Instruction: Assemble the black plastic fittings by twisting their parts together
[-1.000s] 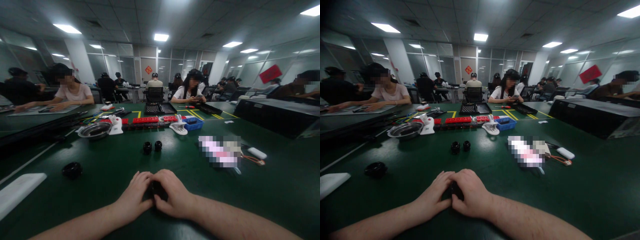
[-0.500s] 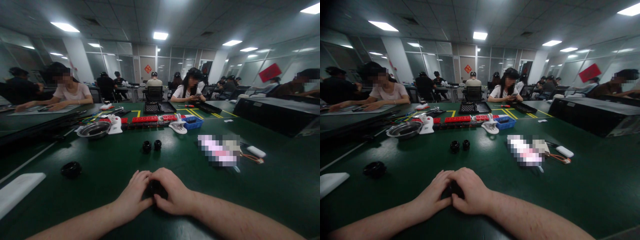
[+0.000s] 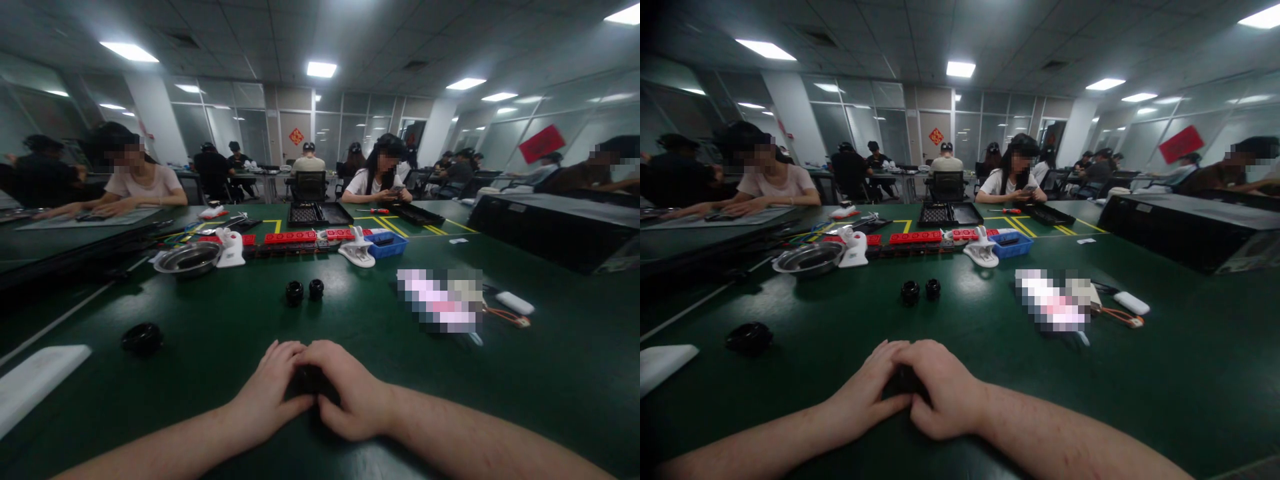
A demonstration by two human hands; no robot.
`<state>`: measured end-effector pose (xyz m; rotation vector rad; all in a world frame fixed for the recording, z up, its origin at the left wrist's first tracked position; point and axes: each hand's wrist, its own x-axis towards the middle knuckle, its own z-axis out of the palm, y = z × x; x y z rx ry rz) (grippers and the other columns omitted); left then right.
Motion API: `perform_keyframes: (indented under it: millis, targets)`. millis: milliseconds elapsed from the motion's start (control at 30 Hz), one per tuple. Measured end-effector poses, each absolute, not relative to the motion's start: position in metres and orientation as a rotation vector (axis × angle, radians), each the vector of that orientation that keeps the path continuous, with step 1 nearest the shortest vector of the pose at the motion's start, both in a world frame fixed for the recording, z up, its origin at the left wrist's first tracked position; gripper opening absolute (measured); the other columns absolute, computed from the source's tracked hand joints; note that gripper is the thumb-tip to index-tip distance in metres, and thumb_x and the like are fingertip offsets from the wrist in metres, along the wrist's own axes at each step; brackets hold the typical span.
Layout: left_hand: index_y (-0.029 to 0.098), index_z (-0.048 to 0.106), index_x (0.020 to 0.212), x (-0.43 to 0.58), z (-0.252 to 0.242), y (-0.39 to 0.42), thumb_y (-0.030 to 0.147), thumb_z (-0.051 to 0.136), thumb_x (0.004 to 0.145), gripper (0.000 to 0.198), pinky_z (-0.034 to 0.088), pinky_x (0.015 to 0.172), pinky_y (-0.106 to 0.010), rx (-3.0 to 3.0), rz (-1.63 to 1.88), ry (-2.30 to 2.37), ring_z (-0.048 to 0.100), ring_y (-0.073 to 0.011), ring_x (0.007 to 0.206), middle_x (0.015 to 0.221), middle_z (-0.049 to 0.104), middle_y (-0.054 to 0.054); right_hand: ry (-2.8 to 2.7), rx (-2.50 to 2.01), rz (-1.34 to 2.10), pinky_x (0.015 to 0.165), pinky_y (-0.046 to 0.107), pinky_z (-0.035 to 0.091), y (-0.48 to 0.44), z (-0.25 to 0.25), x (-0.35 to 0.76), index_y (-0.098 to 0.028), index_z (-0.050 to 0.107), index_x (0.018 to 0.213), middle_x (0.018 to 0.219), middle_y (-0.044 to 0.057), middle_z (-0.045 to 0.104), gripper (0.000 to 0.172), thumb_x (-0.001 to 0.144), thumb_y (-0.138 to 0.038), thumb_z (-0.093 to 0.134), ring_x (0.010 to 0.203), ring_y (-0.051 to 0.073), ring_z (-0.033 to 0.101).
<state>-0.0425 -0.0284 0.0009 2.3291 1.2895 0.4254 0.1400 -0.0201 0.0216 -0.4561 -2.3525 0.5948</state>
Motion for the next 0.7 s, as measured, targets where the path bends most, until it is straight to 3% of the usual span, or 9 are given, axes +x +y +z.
perform_keyframes:
  millis: [133, 300, 400, 533, 633, 700]
  targets:
    - [0.024, 0.041, 0.118, -0.0434, -0.0006, -0.0279, 0.033, 0.059, 0.072, 0.05, 0.012, 0.102, -0.051, 2.352, 0.443, 1.257, 0.035, -0.0241, 0.117, 0.124, 0.043, -0.007, -2.317, -0.484, 0.537, 0.093, 0.043, 0.032, -0.0211, 0.0205, 0.1401, -0.014, 0.034, 0.117, 0.113, 0.012, 0.046, 0.055, 0.064, -0.019, 0.048, 0.104, 0.022, 0.043]
    - [0.022, 0.046, 0.113, -0.0454, -0.0017, -0.027, 0.04, 0.057, 0.072, 0.046, 0.014, 0.102, -0.05, 2.368, 0.425, 1.24, 0.037, -0.0251, 0.116, 0.121, 0.045, -0.008, -2.282, -0.823, 0.436, 0.082, 0.044, 0.039, -0.0207, 0.0171, 0.139, -0.014, 0.041, 0.11, 0.104, 0.013, 0.05, 0.056, 0.064, -0.039, 0.062, 0.095, 0.025, 0.046]
    - [0.022, 0.044, 0.115, -0.0451, -0.0029, -0.0278, 0.036, 0.056, 0.073, 0.047, 0.015, 0.102, -0.049, 2.369, 0.447, 1.239, 0.035, -0.0245, 0.116, 0.122, 0.044, -0.008, -2.337, -0.739, 0.492, 0.079, 0.04, 0.041, -0.0216, 0.0197, 0.1388, -0.015, 0.043, 0.109, 0.098, 0.01, 0.054, 0.043, 0.068, -0.025, 0.053, 0.089, 0.022, 0.048]
    - [0.024, 0.042, 0.117, -0.0438, -0.0042, -0.0282, 0.032, 0.059, 0.071, 0.051, 0.013, 0.102, -0.051, 2.343, 0.493, 1.254, 0.036, -0.0248, 0.116, 0.122, 0.045, -0.006, -2.364, -0.464, 0.52, 0.092, 0.043, 0.031, -0.025, 0.0249, 0.1382, -0.015, 0.036, 0.117, 0.11, 0.01, 0.05, 0.055, 0.062, -0.017, 0.045, 0.103, 0.023, 0.044]
    - [0.024, 0.046, 0.113, -0.0432, -0.0016, -0.0281, 0.034, 0.059, 0.071, 0.045, 0.013, 0.102, -0.052, 2.344, 0.483, 1.247, 0.037, -0.0248, 0.114, 0.12, 0.046, -0.005, -2.301, -0.537, 0.505, 0.09, 0.044, 0.032, -0.0246, 0.0251, 0.1392, -0.016, 0.042, 0.111, 0.107, 0.011, 0.05, 0.047, 0.068, -0.032, 0.051, 0.099, 0.024, 0.045]
    - [0.024, 0.047, 0.111, -0.0429, 0.0013, -0.0284, 0.038, 0.057, 0.073, 0.042, 0.015, 0.101, -0.051, 2.349, 0.465, 1.242, 0.038, -0.0243, 0.113, 0.118, 0.047, -0.006, -2.185, -0.61, 0.5, 0.08, 0.042, 0.038, -0.0224, 0.0238, 0.1413, -0.017, 0.053, 0.093, 0.093, 0.009, 0.052, 0.038, 0.072, -0.048, 0.048, 0.087, 0.022, 0.047]
